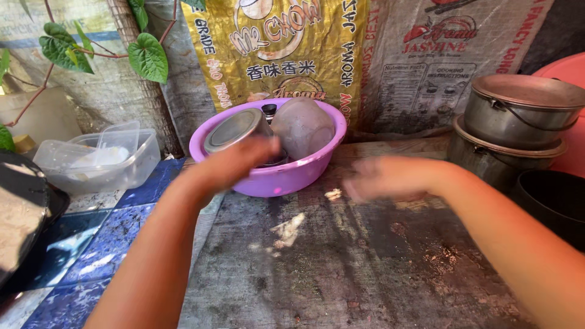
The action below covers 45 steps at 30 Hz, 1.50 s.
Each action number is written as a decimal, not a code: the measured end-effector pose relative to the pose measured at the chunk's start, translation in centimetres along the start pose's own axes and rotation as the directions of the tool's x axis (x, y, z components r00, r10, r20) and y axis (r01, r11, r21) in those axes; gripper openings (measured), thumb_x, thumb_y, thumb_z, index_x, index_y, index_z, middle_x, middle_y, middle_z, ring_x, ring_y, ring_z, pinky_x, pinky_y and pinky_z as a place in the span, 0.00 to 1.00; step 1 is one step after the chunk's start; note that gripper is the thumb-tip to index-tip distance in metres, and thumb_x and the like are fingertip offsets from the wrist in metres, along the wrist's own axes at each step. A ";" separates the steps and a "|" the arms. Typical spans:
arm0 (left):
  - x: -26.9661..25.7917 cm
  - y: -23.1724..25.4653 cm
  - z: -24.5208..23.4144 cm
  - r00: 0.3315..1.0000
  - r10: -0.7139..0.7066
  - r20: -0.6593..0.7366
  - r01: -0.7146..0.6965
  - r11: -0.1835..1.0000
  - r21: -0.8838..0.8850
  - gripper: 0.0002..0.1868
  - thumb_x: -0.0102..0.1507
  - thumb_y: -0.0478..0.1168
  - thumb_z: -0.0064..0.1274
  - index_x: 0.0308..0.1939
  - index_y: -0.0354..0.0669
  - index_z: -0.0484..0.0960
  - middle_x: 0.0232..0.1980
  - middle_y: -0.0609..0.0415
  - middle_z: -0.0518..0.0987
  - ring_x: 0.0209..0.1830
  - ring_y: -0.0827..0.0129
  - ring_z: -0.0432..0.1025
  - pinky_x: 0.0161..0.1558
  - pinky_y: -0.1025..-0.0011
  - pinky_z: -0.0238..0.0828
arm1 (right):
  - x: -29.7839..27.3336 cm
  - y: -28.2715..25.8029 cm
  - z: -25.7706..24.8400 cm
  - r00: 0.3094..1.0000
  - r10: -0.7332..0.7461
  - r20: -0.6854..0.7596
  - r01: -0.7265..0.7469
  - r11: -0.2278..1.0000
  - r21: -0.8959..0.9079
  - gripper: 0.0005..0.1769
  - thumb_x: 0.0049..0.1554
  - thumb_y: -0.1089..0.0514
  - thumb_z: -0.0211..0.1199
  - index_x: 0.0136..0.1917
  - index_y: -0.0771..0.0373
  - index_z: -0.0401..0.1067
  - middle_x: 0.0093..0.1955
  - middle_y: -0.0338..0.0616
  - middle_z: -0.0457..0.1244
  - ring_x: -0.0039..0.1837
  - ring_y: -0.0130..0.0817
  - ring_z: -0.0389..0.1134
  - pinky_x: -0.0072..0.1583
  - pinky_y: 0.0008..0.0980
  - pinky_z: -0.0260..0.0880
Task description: The person scoops water from a blue bucket into a black scoop and washes several metal containers and their lids by hand, eventually placing the items into a purple basin.
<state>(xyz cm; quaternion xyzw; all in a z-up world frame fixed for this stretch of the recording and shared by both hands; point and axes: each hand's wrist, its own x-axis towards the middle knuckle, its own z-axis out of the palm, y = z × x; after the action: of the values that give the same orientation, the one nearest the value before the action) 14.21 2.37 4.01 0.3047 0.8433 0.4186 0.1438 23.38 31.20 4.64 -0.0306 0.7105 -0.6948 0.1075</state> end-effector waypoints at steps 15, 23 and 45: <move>0.2 7.6 14.6 0.986 0.083 0.142 0.139 0.040 -0.989 0.39 0.61 0.68 0.49 0.70 0.52 0.72 0.60 0.54 0.81 0.59 0.62 0.75 0.63 0.46 0.64 | 9.7 3.1 3.7 0.958 -0.020 -0.287 0.288 0.077 0.954 0.62 0.49 0.21 0.60 0.82 0.57 0.45 0.82 0.63 0.45 0.76 0.67 0.56 0.72 0.63 0.58; 3.3 6.3 15.1 0.999 -0.012 0.039 0.038 -0.078 -0.996 0.22 0.66 0.55 0.49 0.58 0.50 0.79 0.48 0.54 0.83 0.48 0.65 0.76 0.54 0.59 0.71 | 9.3 2.3 5.1 0.981 -0.120 -0.150 0.161 0.082 0.984 0.56 0.57 0.25 0.50 0.80 0.68 0.45 0.77 0.76 0.49 0.76 0.71 0.53 0.72 0.63 0.56; 12.3 -3.4 13.6 0.925 -0.347 -0.152 -0.135 0.072 -0.988 0.16 0.64 0.48 0.57 0.48 0.42 0.81 0.42 0.51 0.84 0.41 0.61 0.77 0.44 0.57 0.74 | 8.7 4.5 7.7 0.966 0.057 -0.251 0.134 0.721 0.680 0.20 0.60 0.50 0.62 0.60 0.61 0.64 0.56 0.56 0.65 0.57 0.45 0.69 0.62 0.49 0.71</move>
<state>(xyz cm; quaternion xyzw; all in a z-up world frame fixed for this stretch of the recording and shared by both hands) 10.11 17.03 -6.81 -0.0185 0.3638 0.9118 0.1894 16.85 22.09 -0.88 0.0860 0.4067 -0.9095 0.0045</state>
